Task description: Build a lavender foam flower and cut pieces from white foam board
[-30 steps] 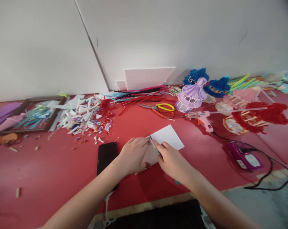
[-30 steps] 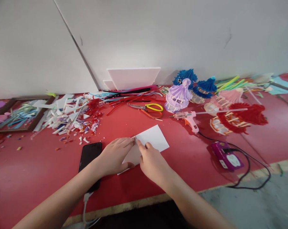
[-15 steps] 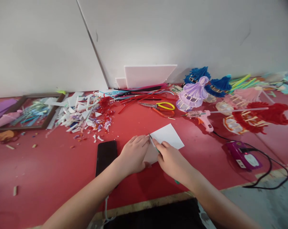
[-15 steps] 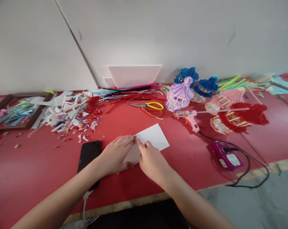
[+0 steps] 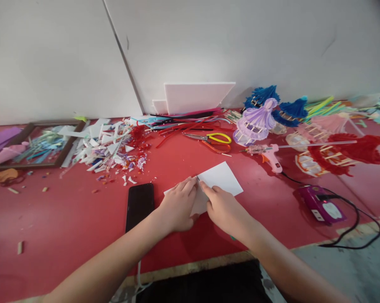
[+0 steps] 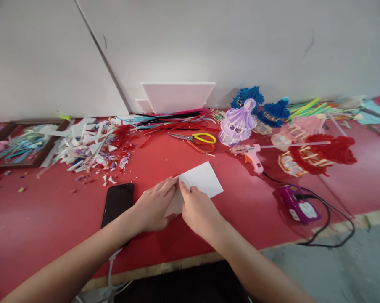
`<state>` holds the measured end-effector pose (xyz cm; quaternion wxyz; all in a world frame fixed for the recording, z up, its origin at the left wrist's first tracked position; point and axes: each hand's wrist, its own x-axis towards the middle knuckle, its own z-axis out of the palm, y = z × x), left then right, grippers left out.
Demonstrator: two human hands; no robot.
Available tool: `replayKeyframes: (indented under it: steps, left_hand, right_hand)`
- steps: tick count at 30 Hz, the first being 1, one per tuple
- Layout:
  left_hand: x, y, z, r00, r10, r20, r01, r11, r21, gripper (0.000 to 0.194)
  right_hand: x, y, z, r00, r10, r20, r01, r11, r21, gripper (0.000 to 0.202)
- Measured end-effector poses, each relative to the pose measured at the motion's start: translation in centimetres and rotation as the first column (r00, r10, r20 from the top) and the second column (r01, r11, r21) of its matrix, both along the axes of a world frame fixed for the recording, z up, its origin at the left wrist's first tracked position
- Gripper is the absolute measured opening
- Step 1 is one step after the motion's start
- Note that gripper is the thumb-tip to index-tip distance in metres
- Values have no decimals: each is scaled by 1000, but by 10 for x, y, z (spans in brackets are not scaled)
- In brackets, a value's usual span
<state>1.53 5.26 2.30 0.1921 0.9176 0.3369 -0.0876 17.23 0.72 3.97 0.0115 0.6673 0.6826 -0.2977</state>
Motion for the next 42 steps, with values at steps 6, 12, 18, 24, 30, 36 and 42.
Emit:
replayKeyframes:
  steps: [6, 12, 18, 24, 30, 36, 42]
  left_hand:
    - [1, 0, -2, 1000, 12, 15, -12, 1000, 10, 83]
    - [-1, -1, -6, 999, 35, 39, -36, 999, 34, 80]
    - [-2, -4, -8, 997, 59, 40, -61, 997, 51, 77]
    - [0, -3, -4, 997, 62, 38, -64, 996, 60, 74]
    - [0, -3, -5, 999, 42, 34, -44, 997, 62, 72]
    - [-1, -5, -4, 999, 46, 17, -47, 998, 51, 73]
    - [0, -4, -3, 999, 41, 11, -42, 998, 52, 75]
  right_hand:
    - [1, -4, -6, 1000, -2, 19, 2, 1000, 13, 60]
    - [3, -10, -10, 999, 7, 38, -8, 1000, 23, 61]
    - [2, -14, -9, 998, 6, 57, -7, 1000, 12, 62]
    - [2, -22, -12, 997, 2, 77, -3, 1000, 20, 63]
    - [6, -39, -17, 996, -8, 93, 5, 1000, 27, 61]
    - [9, -64, -19, 995, -27, 100, 31, 999, -38, 62]
    - [10, -80, -19, 994, -52, 96, 61, 994, -87, 64]
